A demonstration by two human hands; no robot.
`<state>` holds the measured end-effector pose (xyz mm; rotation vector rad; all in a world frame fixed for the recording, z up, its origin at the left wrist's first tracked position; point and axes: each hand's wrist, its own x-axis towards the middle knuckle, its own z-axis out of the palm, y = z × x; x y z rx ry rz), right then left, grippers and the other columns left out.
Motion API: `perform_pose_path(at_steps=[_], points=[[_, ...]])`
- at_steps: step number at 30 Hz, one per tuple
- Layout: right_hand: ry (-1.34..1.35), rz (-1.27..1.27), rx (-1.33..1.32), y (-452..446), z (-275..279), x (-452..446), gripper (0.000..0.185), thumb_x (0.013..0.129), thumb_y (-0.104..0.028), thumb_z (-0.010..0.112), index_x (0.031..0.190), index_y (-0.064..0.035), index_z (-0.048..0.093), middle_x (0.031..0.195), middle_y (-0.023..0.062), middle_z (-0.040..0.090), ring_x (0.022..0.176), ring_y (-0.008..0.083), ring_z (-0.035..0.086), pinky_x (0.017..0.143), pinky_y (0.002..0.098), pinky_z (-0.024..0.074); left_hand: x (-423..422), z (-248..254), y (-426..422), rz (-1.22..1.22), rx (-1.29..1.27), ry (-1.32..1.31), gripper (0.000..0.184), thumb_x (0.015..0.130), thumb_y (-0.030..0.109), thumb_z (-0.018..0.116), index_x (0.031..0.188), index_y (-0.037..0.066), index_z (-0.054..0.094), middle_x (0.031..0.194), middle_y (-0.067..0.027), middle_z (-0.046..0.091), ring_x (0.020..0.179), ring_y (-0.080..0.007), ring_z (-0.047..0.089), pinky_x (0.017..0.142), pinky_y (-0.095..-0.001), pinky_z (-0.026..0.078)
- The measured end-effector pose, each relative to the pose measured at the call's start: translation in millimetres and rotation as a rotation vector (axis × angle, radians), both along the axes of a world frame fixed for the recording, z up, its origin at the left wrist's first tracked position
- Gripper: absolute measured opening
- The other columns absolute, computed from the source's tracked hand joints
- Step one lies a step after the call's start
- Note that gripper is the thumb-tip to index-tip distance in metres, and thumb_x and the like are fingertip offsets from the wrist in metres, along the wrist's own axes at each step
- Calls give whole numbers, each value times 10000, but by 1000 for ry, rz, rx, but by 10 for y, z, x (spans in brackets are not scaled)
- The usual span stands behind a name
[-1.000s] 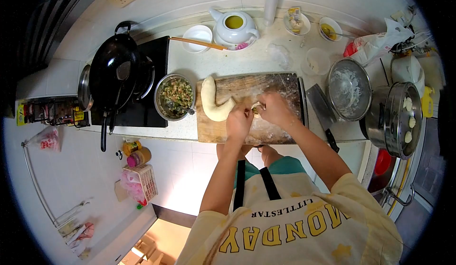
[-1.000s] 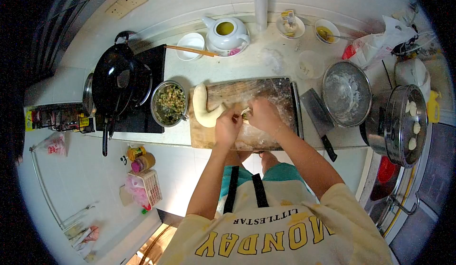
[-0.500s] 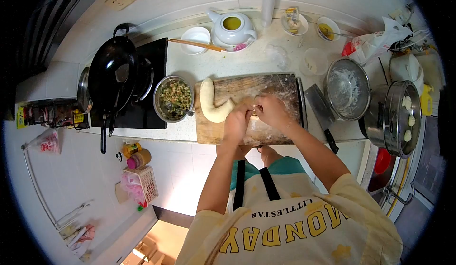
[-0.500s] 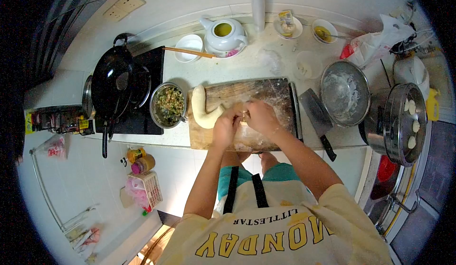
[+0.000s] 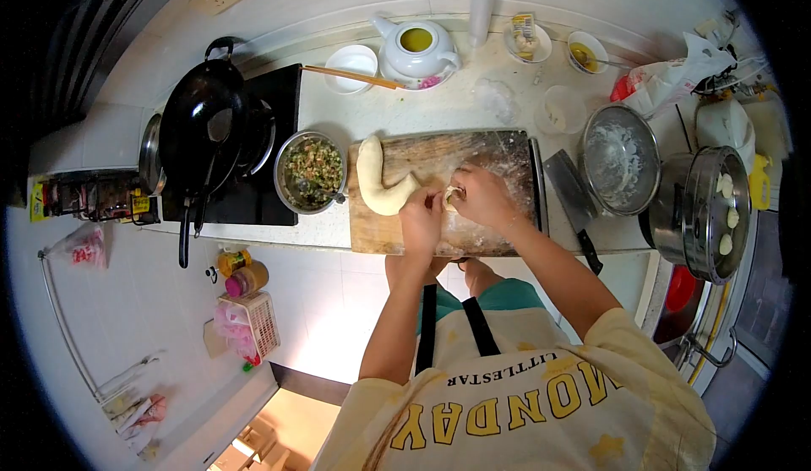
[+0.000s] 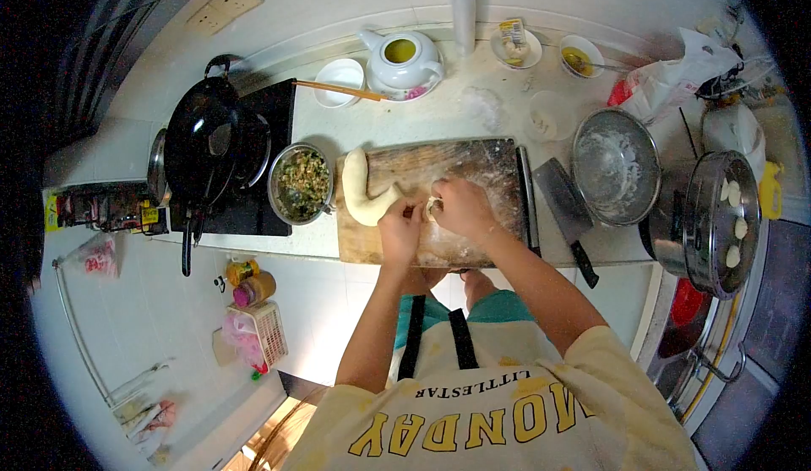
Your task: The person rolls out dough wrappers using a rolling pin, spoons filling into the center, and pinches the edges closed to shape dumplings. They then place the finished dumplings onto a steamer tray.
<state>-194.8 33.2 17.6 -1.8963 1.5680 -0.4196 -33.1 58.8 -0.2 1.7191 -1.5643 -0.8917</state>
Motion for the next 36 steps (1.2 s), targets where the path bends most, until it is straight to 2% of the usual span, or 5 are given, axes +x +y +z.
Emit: perform_pose_path(at_steps=[12,15,21,30,36], points=[[-129,-103,99,38,87,-17,246,733,-174,768,904,-25,673,923,184,681,888,387,668,786,473,537,-264,340,95,287,435,-52,289,816,261,764,797,-28,754,694,-188,713,675,-327,727,687,-395,572],[-79,-77,100,22,79,-2,227,755,-185,760,898,-27,681,953,184,674,925,379,664,801,472,538,-255,150,82,307,370,-100,302,844,309,734,838,11,783,646,-129,713,619,-250,719,645,-371,559],[-35,-58,64,39,43,22,178,803,-183,725,903,-39,688,968,179,662,948,381,655,823,483,538,-309,108,101,323,336,-104,249,839,243,740,838,-3,775,652,-141,713,602,-257,713,634,-376,556],[-10,14,-8,46,-73,-15,189,832,-161,691,988,-54,696,977,191,648,948,391,646,825,488,542,-20,103,74,-328,39,-266,116,812,87,722,877,-4,690,868,-218,676,819,-406,663,745,-456,541],[-35,96,-19,47,-62,-44,155,836,-107,670,985,-97,711,995,155,661,907,374,666,789,472,555,123,131,-58,-451,-59,-284,123,857,65,687,959,3,656,923,-218,665,849,-417,654,752,-474,538]])
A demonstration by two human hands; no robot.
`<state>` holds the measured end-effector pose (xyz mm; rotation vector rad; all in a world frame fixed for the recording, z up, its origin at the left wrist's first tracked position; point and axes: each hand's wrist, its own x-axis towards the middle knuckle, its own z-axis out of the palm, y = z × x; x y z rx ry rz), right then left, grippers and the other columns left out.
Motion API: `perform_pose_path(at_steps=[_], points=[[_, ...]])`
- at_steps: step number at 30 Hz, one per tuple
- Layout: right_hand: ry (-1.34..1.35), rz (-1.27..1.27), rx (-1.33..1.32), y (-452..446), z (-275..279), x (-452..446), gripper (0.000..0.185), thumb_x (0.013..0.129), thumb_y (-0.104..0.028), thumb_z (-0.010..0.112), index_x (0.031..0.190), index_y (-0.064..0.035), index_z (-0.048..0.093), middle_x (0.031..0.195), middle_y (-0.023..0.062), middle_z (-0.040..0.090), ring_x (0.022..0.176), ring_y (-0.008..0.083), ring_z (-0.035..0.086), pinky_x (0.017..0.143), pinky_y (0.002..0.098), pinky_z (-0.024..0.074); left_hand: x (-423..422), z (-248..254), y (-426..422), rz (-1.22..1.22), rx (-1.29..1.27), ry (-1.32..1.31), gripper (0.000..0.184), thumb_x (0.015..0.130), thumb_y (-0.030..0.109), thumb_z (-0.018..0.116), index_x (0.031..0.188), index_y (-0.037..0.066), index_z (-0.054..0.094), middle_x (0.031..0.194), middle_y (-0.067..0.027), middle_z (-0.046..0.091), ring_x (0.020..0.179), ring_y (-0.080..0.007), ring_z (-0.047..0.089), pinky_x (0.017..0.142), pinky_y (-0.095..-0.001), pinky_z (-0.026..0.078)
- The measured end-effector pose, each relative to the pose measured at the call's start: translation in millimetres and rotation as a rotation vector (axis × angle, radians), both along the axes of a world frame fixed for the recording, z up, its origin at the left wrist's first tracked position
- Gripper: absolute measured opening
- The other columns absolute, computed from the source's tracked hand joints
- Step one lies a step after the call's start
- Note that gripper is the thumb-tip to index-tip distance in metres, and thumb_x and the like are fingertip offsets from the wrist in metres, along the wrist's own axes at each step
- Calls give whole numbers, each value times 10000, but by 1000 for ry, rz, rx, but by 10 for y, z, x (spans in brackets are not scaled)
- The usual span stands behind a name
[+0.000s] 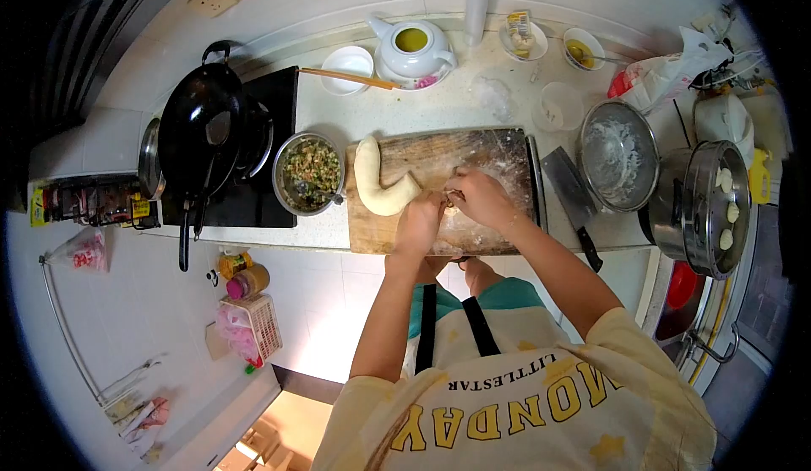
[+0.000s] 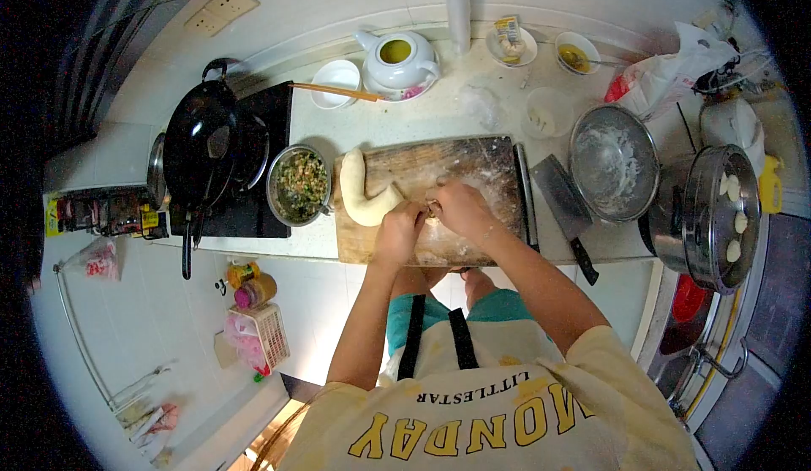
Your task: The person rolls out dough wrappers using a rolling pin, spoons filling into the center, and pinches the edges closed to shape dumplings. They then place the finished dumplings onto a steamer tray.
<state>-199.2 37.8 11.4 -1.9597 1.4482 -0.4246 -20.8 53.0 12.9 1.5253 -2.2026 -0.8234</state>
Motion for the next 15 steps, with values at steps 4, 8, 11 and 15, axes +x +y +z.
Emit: perform_pose_path(at_steps=[4,8,11,15], points=[[-25,32,-4,-40,78,-14,135,819,-128,689,946,-87,710,993,142,665,924,365,669,793,468,556,-38,-22,27,71,-18,24,102,886,85,680,945,7,651,915,-217,665,835,-408,659,714,-464,535],[-10,45,20,-54,118,-11,137,794,-142,704,911,-71,705,982,133,669,928,361,670,797,470,555,-76,-59,63,194,9,168,99,902,85,683,936,13,625,861,-214,677,794,-392,680,674,-444,534],[5,51,23,-61,124,5,142,786,-147,703,902,-64,705,988,131,668,936,357,670,794,469,554,-79,-101,94,259,8,175,119,904,69,684,955,18,589,820,-209,682,768,-384,693,650,-430,537],[81,56,-62,-40,131,36,162,785,-171,713,916,-80,738,964,78,663,884,308,670,747,420,553,-55,-97,90,271,11,158,146,902,43,677,982,21,556,809,-198,687,747,-375,697,626,-424,535]])
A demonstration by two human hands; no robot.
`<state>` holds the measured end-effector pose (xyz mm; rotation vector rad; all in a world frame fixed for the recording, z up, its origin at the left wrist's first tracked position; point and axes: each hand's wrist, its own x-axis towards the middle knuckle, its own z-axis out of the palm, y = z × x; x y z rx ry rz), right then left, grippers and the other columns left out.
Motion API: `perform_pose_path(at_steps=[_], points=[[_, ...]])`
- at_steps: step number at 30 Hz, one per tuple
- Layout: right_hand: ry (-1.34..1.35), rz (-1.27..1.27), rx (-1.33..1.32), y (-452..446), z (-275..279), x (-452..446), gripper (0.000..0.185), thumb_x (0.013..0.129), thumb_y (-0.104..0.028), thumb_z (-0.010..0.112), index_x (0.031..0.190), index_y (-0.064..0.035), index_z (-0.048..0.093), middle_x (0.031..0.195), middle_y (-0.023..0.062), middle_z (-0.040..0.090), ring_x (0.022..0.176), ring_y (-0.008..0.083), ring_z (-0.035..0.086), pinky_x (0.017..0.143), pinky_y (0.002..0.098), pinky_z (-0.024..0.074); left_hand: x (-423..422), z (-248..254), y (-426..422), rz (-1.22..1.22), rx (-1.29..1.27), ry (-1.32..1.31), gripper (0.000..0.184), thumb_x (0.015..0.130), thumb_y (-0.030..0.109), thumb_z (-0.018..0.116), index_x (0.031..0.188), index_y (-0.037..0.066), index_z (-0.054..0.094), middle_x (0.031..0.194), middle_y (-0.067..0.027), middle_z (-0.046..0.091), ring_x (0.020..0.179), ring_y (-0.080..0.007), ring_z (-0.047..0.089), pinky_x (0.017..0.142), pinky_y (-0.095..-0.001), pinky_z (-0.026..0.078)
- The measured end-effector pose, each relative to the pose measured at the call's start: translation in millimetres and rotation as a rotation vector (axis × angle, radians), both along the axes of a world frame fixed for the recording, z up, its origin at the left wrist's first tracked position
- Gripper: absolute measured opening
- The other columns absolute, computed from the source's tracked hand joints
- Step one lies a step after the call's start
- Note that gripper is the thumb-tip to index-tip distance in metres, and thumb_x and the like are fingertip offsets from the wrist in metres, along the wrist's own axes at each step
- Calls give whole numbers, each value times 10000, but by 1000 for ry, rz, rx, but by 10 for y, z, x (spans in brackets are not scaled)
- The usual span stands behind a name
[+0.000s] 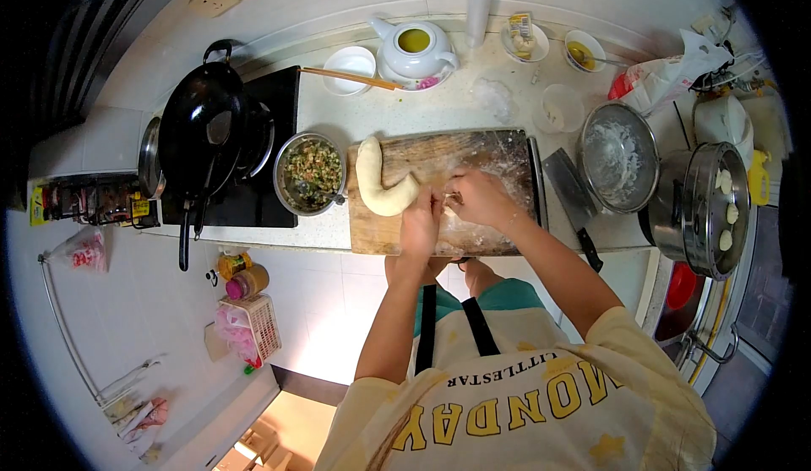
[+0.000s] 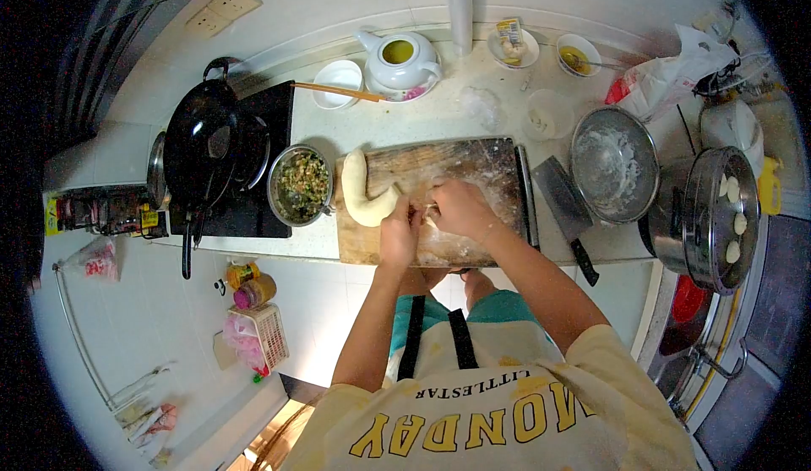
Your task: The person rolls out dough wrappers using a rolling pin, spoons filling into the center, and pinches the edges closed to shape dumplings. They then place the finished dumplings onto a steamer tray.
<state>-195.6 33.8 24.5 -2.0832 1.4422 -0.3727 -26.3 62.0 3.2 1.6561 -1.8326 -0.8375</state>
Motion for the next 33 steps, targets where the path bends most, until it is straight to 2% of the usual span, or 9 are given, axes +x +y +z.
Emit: perform_pose_path(at_steps=[6,9,12,15,18,23,24,27,33], points=[[-9,-32,-74,33,-97,68,140,769,-170,688,852,-62,715,936,74,657,841,325,661,718,448,545,27,28,1,34,62,34,216,884,16,669,1084,19,588,915,-207,686,846,-355,706,697,-417,543],[-87,-45,16,56,-121,1,229,793,-137,694,1003,-64,751,1016,122,699,884,316,685,760,434,562,114,-131,21,-63,114,119,426,841,33,695,1252,49,583,1105,-207,629,981,-368,679,774,-418,545],[-327,-167,182,79,-196,-139,247,822,-126,692,1053,-60,747,1006,142,711,865,305,689,760,407,556,20,77,97,-192,26,-37,613,801,81,730,1379,91,528,1224,-182,546,1030,-386,649,809,-435,545],[-339,-336,160,145,-170,-222,236,854,-123,682,1068,-36,735,969,155,712,844,273,691,752,373,548,-61,117,37,-170,59,-77,592,776,159,773,1321,107,546,1225,-171,538,978,-401,645,800,-471,550],[-571,-604,286,309,-391,-307,169,892,-128,671,1013,-31,737,959,135,721,828,246,687,739,374,545,-112,75,-12,-204,85,-111,532,775,169,779,1261,100,574,1205,-169,544,973,-405,641,785,-470,549],[-1076,-915,853,554,-355,-285,293,997,-306,548,1095,-60,670,1031,101,704,921,260,674,803,390,544,-114,122,-23,-227,67,35,457,771,100,780,1198,73,621,1148,-147,578,938,-342,653,746,-421,549],[-1176,-941,997,586,-188,-263,327,1019,-343,514,1137,-69,647,1059,98,694,955,266,669,824,393,543,-138,363,-8,-236,88,106,451,767,78,779,1192,67,629,1137,-140,586,926,-318,653,740,-400,549],[-1911,-665,1230,652,144,-148,414,1072,-382,390,1266,-50,543,1165,124,630,1054,282,636,913,410,528,-192,1119,38,-378,143,204,461,762,43,790,1198,55,640,1116,-123,601,889,-249,640,719,-341,539],[-1880,-549,1233,751,1398,-14,369,1090,-319,382,1262,-31,536,1226,142,604,1134,298,616,1004,449,493,-46,2396,252,-492,33,72,412,788,74,811,1173,42,668,1118,-118,599,842,-220,650,700,-315,547]])
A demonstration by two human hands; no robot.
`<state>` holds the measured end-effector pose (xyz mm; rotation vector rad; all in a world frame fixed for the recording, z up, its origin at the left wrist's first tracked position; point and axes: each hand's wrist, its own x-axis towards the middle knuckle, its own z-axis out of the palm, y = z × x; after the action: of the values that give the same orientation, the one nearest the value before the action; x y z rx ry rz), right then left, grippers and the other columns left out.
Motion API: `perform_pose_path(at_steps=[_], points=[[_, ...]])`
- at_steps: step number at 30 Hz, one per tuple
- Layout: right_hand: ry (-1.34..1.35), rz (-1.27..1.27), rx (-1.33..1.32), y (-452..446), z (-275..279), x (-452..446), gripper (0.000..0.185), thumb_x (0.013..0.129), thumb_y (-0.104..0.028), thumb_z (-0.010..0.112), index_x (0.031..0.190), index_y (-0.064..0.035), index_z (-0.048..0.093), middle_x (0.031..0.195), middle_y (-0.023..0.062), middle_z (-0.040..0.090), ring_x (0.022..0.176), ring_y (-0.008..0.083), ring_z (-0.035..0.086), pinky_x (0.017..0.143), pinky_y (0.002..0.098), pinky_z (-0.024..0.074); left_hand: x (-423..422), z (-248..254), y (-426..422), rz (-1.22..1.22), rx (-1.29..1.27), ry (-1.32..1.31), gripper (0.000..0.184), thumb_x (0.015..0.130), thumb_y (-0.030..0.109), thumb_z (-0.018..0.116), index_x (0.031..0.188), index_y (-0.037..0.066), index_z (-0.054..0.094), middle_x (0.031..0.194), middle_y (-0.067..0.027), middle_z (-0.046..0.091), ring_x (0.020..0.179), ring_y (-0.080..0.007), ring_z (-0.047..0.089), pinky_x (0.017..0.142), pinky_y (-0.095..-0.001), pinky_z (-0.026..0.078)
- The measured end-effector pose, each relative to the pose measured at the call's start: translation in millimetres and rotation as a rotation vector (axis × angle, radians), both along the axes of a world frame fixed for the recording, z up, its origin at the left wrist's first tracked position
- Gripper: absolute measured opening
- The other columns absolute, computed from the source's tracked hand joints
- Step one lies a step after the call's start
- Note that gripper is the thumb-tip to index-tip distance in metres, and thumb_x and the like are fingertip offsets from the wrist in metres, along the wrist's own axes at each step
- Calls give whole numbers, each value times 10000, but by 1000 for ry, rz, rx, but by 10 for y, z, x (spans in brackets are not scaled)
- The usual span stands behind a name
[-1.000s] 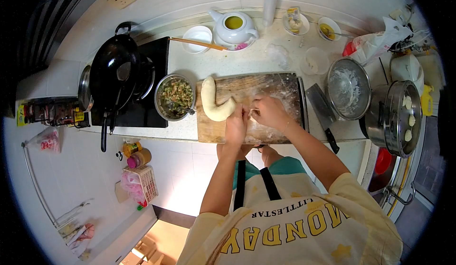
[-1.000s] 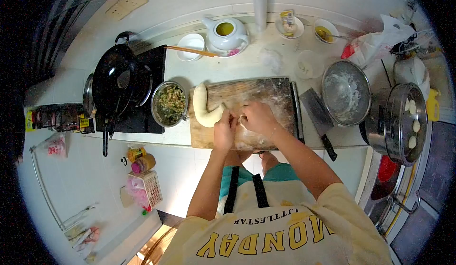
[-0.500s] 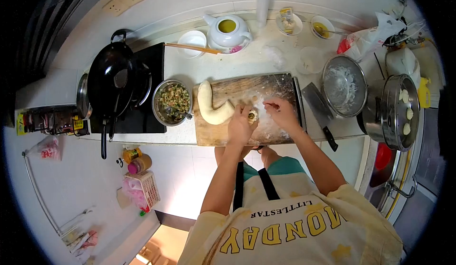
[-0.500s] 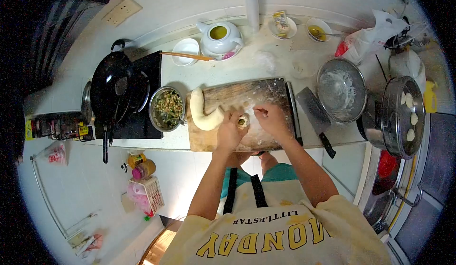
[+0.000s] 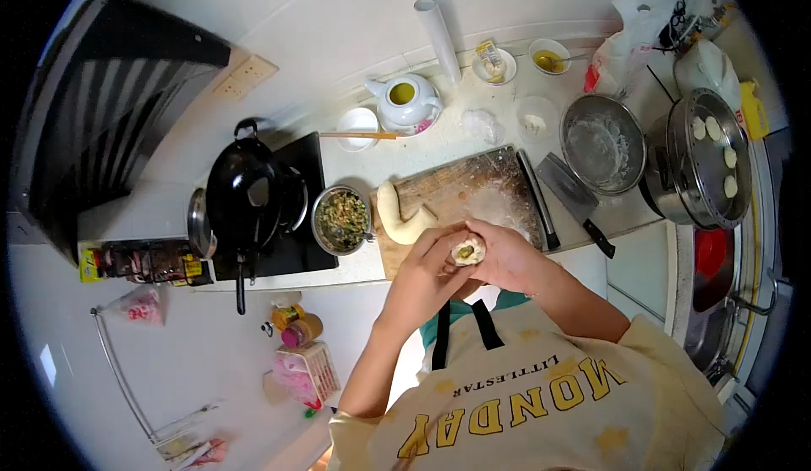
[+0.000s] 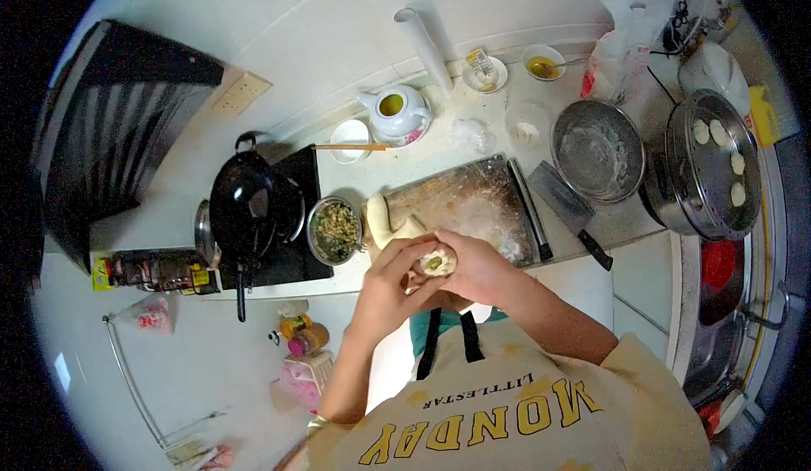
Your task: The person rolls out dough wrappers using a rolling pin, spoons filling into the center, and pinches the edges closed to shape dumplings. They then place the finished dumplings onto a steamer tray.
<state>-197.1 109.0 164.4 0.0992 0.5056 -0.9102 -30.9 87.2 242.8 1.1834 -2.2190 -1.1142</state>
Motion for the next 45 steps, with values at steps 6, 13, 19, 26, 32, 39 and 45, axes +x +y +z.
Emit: perform_pose_path(at_steps=[6,13,19,26,32,39,45], points=[[-14,14,-200,38,683,157,344,1074,-252,454,1279,17,518,1137,127,601,1068,243,630,957,415,527,112,749,51,-22,-196,-71,343,783,55,829,1100,43,700,969,-80,635,734,-156,638,622,-277,539],[105,-94,-273,83,1022,437,344,1053,-192,487,1322,23,490,1153,118,578,1075,245,621,912,401,560,329,1120,50,-90,-324,-66,273,783,38,821,1031,24,709,992,-98,668,733,-157,677,634,-272,559],[377,-158,-413,104,1226,687,328,1039,-106,479,1329,46,475,1171,122,574,1092,217,612,905,326,569,549,1314,-37,-154,-464,-53,322,756,68,850,1034,10,697,938,-98,654,714,-159,663,632,-278,556],[304,-630,-499,110,1456,1043,373,1077,-233,376,1301,6,555,1237,116,609,1130,210,605,998,364,496,535,1343,30,71,-431,51,470,691,146,914,1068,1,675,912,-91,617,717,-160,628,616,-276,532],[162,-664,-374,129,1626,1146,508,1102,-376,279,1308,1,551,1272,118,594,1119,188,576,972,353,475,533,1337,79,64,-411,159,443,718,73,884,1106,-1,684,922,-86,613,710,-130,616,617,-255,534],[130,-631,-357,206,1639,1177,437,1093,-393,364,1147,-19,582,1120,104,604,979,178,572,889,351,477,624,1381,84,-24,-424,199,360,724,4,856,1053,5,708,953,-90,635,710,-123,618,612,-253,543],[97,-623,-335,252,1616,1182,396,1093,-369,396,1122,-15,572,1070,103,596,989,178,585,886,336,499,651,1417,133,-54,-481,184,264,750,-13,828,986,-10,710,956,-120,663,725,-164,639,619,-268,545]])
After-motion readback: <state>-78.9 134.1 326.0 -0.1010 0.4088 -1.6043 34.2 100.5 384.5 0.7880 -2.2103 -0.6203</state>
